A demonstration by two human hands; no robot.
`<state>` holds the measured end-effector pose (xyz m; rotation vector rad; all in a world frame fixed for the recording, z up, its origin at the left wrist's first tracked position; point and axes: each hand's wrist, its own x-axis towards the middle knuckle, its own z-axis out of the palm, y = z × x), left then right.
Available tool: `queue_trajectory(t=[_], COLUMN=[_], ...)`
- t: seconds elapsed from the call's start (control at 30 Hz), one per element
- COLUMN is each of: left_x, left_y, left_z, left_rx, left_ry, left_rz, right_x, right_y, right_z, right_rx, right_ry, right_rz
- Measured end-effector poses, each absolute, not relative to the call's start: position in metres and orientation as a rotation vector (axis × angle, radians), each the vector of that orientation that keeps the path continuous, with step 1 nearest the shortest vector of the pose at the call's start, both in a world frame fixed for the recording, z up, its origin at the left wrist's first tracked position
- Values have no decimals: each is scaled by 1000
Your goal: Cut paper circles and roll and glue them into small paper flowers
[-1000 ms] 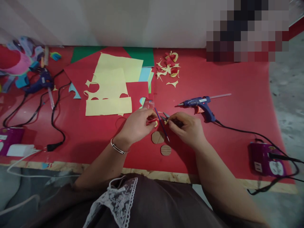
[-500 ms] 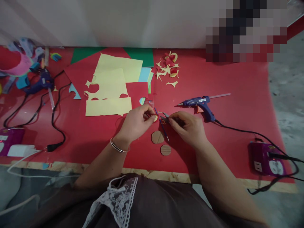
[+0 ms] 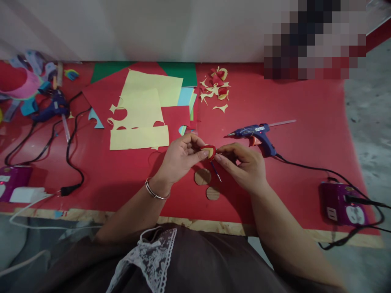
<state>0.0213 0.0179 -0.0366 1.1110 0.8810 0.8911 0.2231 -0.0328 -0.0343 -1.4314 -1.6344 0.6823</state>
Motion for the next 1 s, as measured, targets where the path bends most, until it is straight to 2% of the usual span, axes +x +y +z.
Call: queue_trajectory(t=[0.27,0.67,1.0], left_x=[22,20,12], left_y=[20,13,19], left_z=[-38,-29,-18], left_rx=[982,1238,1328], left_ry=[815,776,881], left_rz=[884,797,750], right_x=[224,227,228], right_y=[-32,-33,-33], right_z=[-32,-34,-32], right_rx=[-1391,-1377,-1313], right_ry=[-1627,-1764,-1826], right_rz=[691,534,559])
